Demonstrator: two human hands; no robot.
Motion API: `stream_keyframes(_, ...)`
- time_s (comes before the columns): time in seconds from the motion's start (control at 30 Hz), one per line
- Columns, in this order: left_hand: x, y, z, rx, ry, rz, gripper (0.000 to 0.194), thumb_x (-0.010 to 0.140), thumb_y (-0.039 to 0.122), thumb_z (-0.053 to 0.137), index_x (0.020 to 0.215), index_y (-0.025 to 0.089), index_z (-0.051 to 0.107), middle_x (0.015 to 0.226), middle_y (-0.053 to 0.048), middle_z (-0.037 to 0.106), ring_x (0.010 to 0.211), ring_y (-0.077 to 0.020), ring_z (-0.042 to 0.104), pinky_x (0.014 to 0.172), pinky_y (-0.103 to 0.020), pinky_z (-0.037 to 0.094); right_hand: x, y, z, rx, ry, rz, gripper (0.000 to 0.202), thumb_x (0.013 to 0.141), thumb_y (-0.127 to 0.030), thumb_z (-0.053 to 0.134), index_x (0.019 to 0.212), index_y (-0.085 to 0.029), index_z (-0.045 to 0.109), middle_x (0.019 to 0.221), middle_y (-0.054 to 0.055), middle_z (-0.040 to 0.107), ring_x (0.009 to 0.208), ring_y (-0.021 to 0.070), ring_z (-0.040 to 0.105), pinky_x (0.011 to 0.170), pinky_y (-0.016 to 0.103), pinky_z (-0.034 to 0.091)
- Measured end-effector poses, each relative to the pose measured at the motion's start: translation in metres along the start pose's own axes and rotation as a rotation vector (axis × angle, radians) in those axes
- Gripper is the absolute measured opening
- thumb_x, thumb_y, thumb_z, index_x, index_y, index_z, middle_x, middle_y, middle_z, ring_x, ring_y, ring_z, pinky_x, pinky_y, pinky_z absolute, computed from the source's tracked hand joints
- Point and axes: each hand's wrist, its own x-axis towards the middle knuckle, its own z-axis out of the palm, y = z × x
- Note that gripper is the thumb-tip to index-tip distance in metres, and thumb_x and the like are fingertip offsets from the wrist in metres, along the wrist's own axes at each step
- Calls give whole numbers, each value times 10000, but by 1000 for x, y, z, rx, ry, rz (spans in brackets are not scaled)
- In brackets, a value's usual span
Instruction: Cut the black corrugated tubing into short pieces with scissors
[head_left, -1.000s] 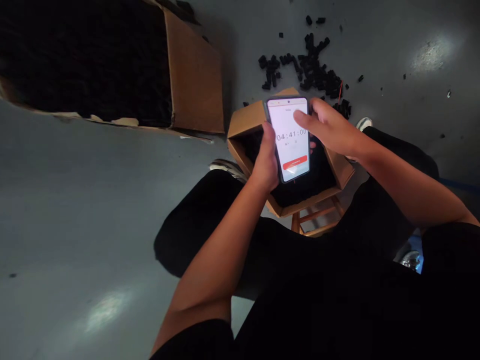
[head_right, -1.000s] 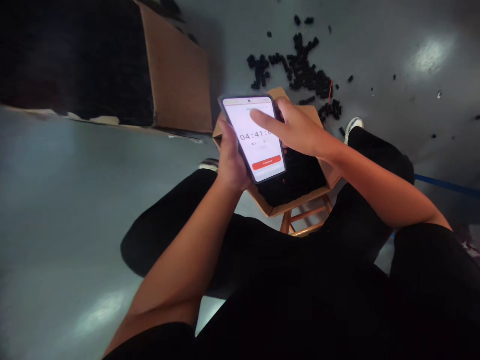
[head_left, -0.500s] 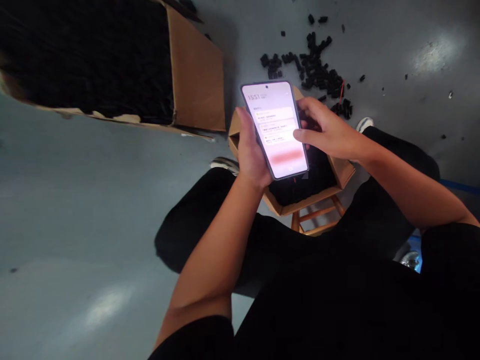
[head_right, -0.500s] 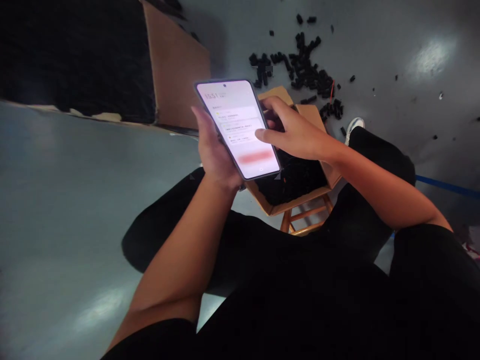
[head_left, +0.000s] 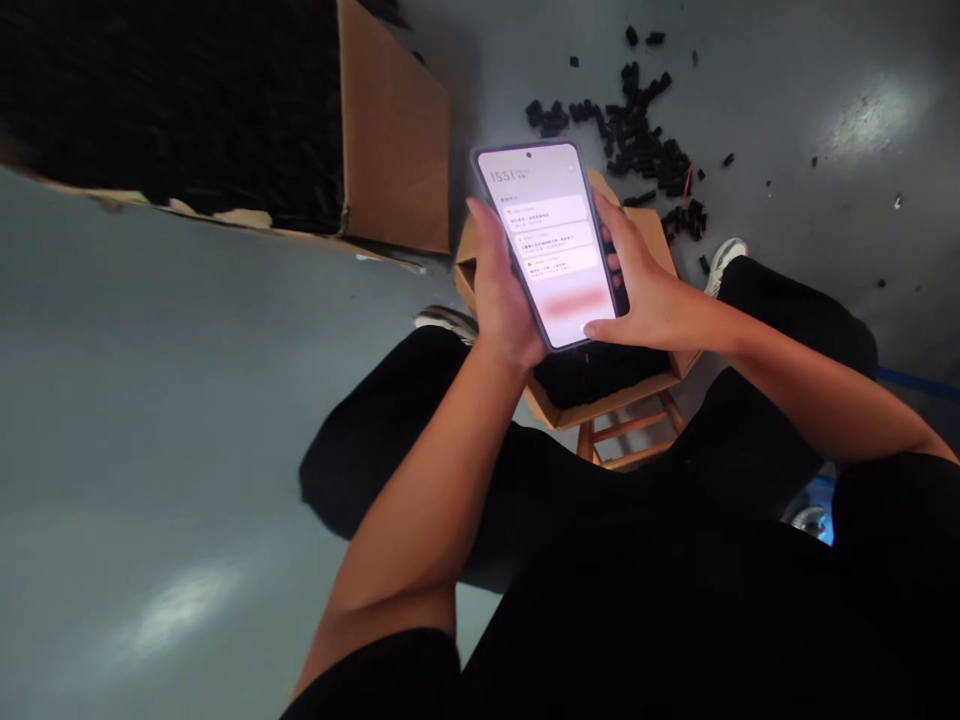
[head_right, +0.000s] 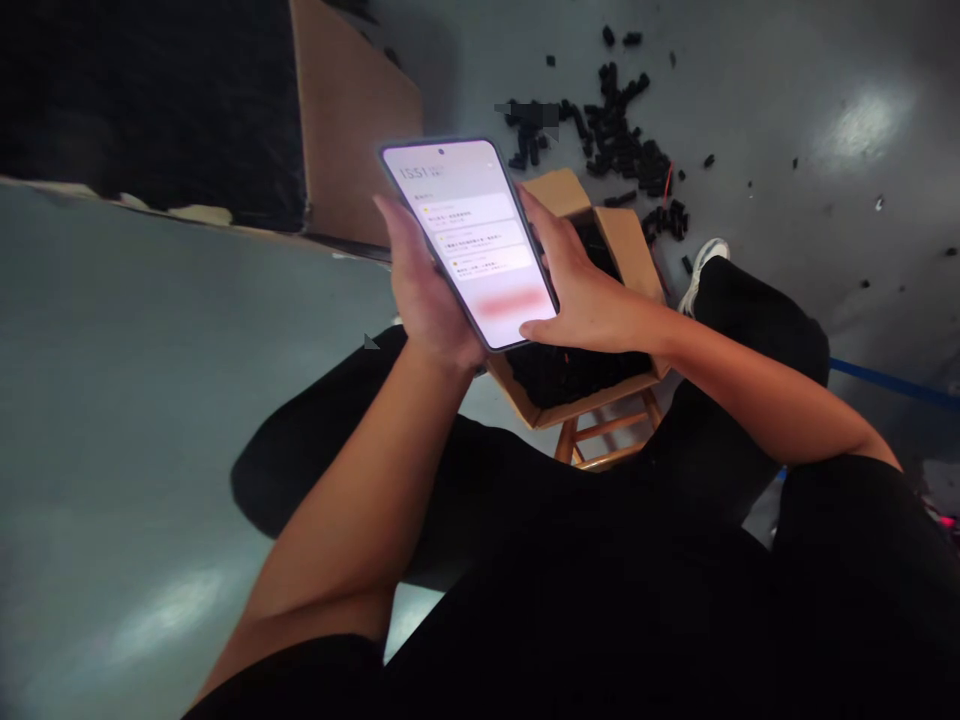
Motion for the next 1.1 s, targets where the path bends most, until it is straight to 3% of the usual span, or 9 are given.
stream_keyframes(0.17,3,-3,-3,-17,14,-2,798,1101,879,371,1459,262,730,1568,-84,743,1712,-421,462,1267,-522,601,2,1,7,-49,0,-32,1374,887,-401,881,1868,-338,-79,1954,138,85,1846,426,18,1456,738,259)
stream_keyframes(0.3,3,-5,-4,-57,14,3,755,1072,879,483,1392,254,759,1530,-98,767,1708,-421,470,1282,-502,595,2,-3,5,-8,14,7,1396,845,-360,924,1867,-320,-26,1946,168,116,1837,432,87,1451,736,291)
stream_keyframes(0.43,-1,-1,0,-34,-17,16,796,1132,847,338,1431,227,740,1637,-83,687,1708,-414,476,1249,-527,606,1,-5,2,16,9,23,1376,834,-334,925,1861,-322,9,1942,168,145,1824,442,141,1437,758,313)
stream_keyframes(0.53,-5,2,4,-11,-21,-6,823,1107,885,344,1455,247,730,1711,-76,630,1691,-404,503,1235,-497,619,1,-4,0,15,0,23,1372,831,-337,927,1864,-329,25,1947,155,138,1816,442,178,1435,741,339)
stream_keyframes(0.67,-6,3,3,109,20,-51,952,1105,906,151,1586,244,638,1671,-101,641,1676,-439,511,1191,-562,625,-1,-3,-1,26,-27,21,1382,827,-342,942,1872,-334,38,1951,145,146,1793,463,242,1425,731,374)
stream_keyframes(0.83,-1,-4,-6,43,-23,12,914,1084,926,312,1542,220,669,1630,-143,665,1665,-468,508,1205,-551,627,-3,-3,-2,60,-51,43,1406,864,-320,905,1869,-322,-78,1955,165,89,1781,467,269,1409,719,399)
stream_keyframes(0.97,5,-10,-15,118,-61,64,1003,1086,924,155,1589,188,615,1574,-160,663,1640,-487,537,1166,-640,628,-3,-3,-1,89,-73,44,1464,864,-303,900,1852,-354,-179,1958,168,45,1773,456,288,1392,715,426)
stream_keyframes(1.1,8,-12,-18,133,-85,82,1030,1057,956,205,1597,172,597,1562,-200,669,1641,-498,537,1166,-644,628,-4,-4,-3,119,-95,41,1478,866,-275,880,1841,-383,-226,1957,160,88,1705,411,422,1361,673,493)
